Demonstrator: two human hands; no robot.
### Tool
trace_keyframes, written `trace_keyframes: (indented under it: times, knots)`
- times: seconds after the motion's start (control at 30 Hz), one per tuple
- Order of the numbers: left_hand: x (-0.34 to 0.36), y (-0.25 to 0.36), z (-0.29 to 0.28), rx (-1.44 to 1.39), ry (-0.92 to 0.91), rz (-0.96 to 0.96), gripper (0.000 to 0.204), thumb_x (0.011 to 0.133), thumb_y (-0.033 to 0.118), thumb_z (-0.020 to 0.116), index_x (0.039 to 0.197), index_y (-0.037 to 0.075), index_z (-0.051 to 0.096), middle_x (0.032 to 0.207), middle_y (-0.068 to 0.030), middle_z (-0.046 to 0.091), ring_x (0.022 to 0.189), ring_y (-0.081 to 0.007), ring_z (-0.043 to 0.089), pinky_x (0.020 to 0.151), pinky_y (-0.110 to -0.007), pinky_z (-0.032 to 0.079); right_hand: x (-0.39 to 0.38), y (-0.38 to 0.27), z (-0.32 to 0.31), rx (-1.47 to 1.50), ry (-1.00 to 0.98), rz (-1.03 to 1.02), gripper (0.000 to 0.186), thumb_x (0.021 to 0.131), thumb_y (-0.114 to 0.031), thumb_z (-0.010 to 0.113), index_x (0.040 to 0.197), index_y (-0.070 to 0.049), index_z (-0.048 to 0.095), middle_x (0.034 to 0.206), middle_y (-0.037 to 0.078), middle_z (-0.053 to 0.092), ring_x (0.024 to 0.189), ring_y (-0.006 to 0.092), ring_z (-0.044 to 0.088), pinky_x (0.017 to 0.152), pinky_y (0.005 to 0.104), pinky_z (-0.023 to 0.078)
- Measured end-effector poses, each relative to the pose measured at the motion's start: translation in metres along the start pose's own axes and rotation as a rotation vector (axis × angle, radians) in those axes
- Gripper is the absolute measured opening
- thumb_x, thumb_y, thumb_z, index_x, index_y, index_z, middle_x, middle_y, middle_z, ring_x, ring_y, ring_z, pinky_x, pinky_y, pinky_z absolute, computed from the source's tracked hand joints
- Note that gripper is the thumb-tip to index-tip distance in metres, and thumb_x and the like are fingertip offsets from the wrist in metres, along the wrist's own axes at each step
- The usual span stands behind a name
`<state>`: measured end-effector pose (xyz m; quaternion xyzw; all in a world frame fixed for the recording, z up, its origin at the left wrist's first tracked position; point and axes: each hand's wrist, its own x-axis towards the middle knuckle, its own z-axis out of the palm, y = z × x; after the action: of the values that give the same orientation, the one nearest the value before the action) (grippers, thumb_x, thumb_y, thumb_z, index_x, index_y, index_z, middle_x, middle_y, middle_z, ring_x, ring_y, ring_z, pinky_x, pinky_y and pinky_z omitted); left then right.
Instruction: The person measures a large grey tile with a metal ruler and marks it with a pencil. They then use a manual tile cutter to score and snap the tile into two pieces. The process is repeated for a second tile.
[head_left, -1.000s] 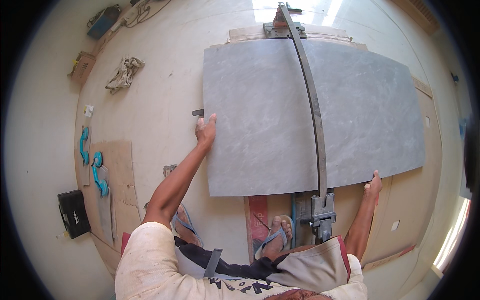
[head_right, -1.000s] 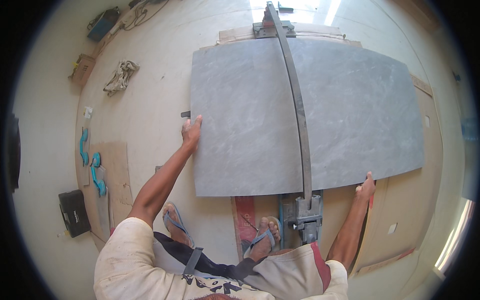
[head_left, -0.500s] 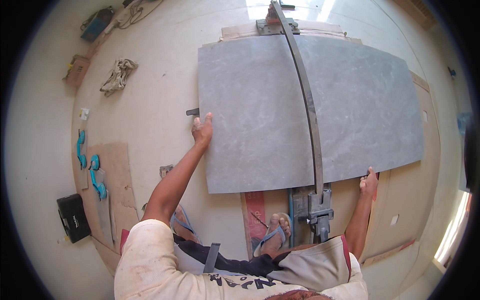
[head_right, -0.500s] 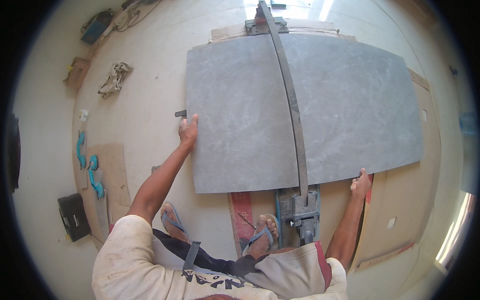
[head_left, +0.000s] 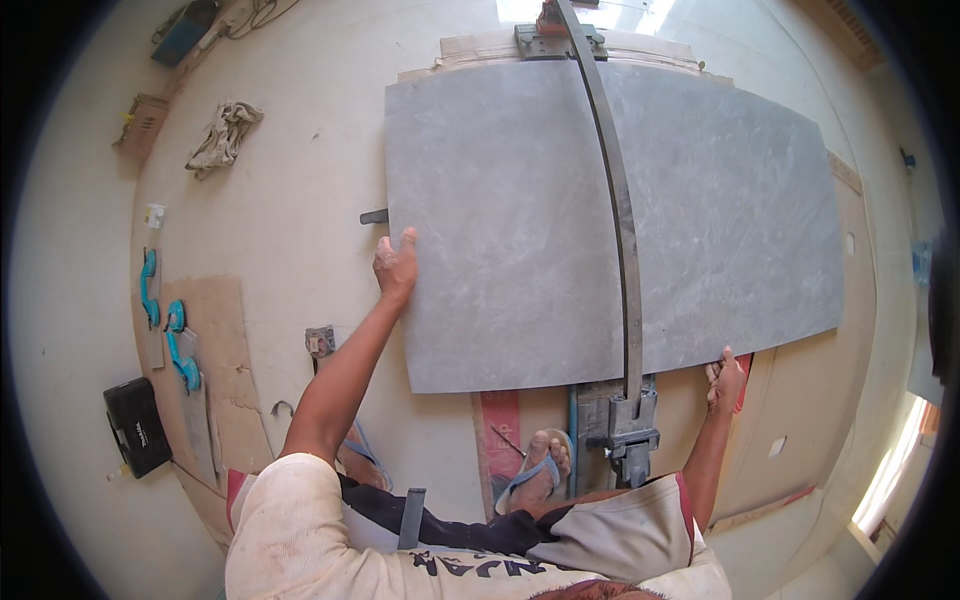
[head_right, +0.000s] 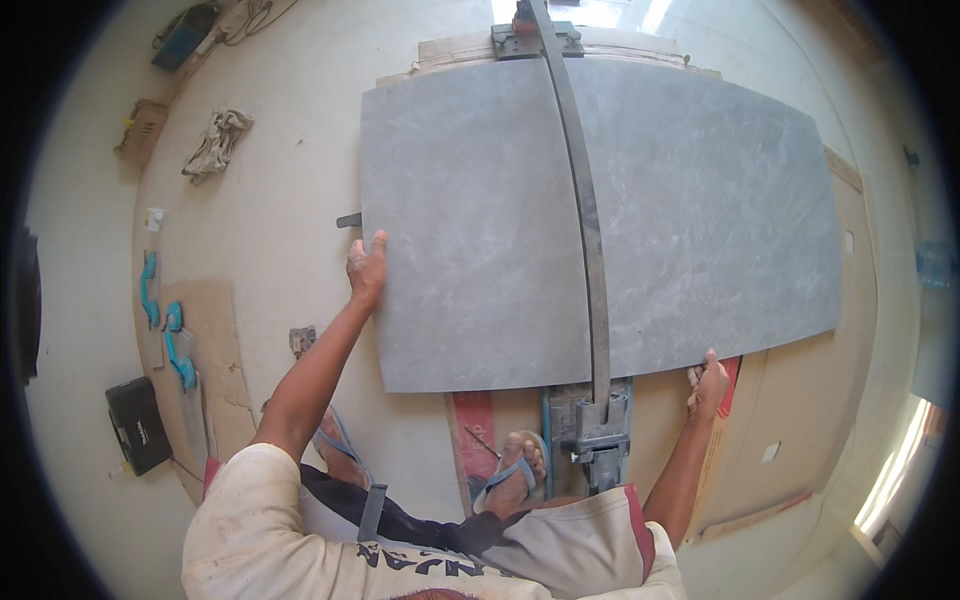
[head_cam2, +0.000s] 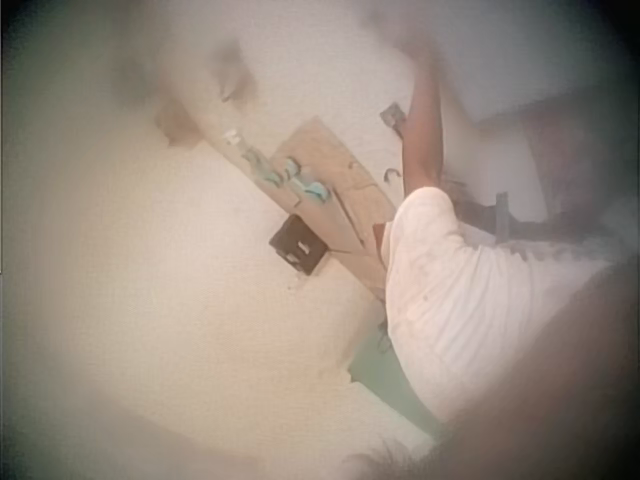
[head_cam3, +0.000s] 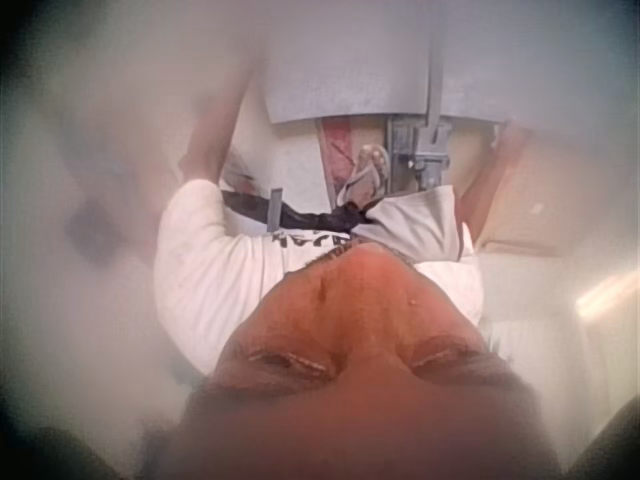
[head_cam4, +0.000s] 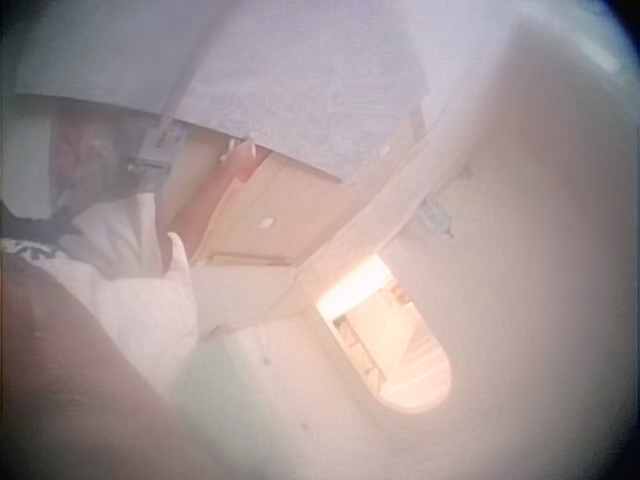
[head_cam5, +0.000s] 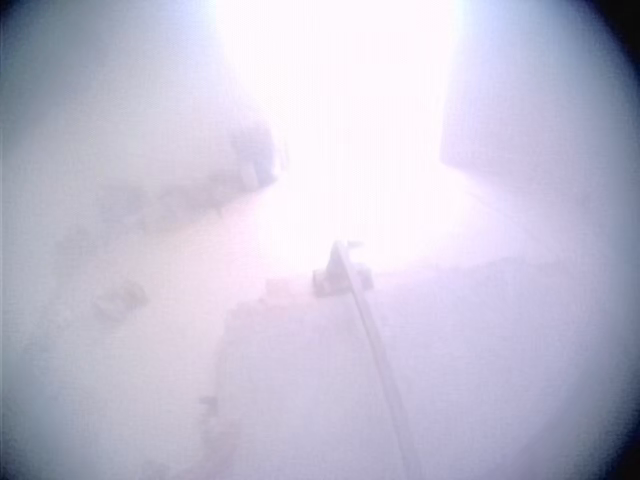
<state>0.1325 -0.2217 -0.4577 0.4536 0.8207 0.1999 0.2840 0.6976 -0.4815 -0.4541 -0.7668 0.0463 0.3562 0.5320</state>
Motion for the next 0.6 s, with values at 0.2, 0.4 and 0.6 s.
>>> trace_keyframes:
  times: [0.2, 0.4, 0.6]
  knots:
    - [0.004, -0.003, 0.010, -0.028, 0.046, 0.016, 0.079, 0.090, 0.058, 0.057, 0.124, -0.014, 0.053, 0.124, -0.0330, 0.057, 0.119, -0.0446, 0.054, 0.102, -0.046, 0.042, 0.016, 0.011, -0.007, -0.128, 0.115, -0.052, 0.031, 0.095, -0.028, 0.064, 0.093, 0.004, 0.060, 0.084, 0.008, 0.061, 0.064, 0.0154, 0.057, 0.053, 0.0289, 0.047]
    - [0.013, -0.011, 0.011, -0.029, 0.020, -0.010, 0.082, 0.091, 0.057, 0.058, 0.127, -0.015, 0.050, 0.125, -0.0330, 0.057, 0.121, -0.0427, 0.054, 0.103, -0.045, 0.041, -0.002, 0.001, 0.014, -0.140, 0.199, -0.054, 0.035, 0.093, -0.032, 0.065, 0.083, 0.001, 0.060, 0.073, 0.005, 0.058, 0.053, 0.0119, 0.052, 0.044, 0.0259, 0.041]
    - [0.018, -0.004, 0.006, -0.070, 0.003, -0.014, 0.067, 0.091, 0.056, 0.060, 0.106, -0.010, 0.059, 0.104, -0.0257, 0.064, 0.101, -0.0371, 0.061, 0.091, -0.042, 0.046, -0.012, -0.010, 0.021, -0.224, 0.189, -0.012, 0.037, 0.092, -0.033, 0.065, 0.080, 0.000, 0.058, 0.071, 0.004, 0.054, 0.047, 0.0115, 0.045, 0.040, 0.0266, 0.036]
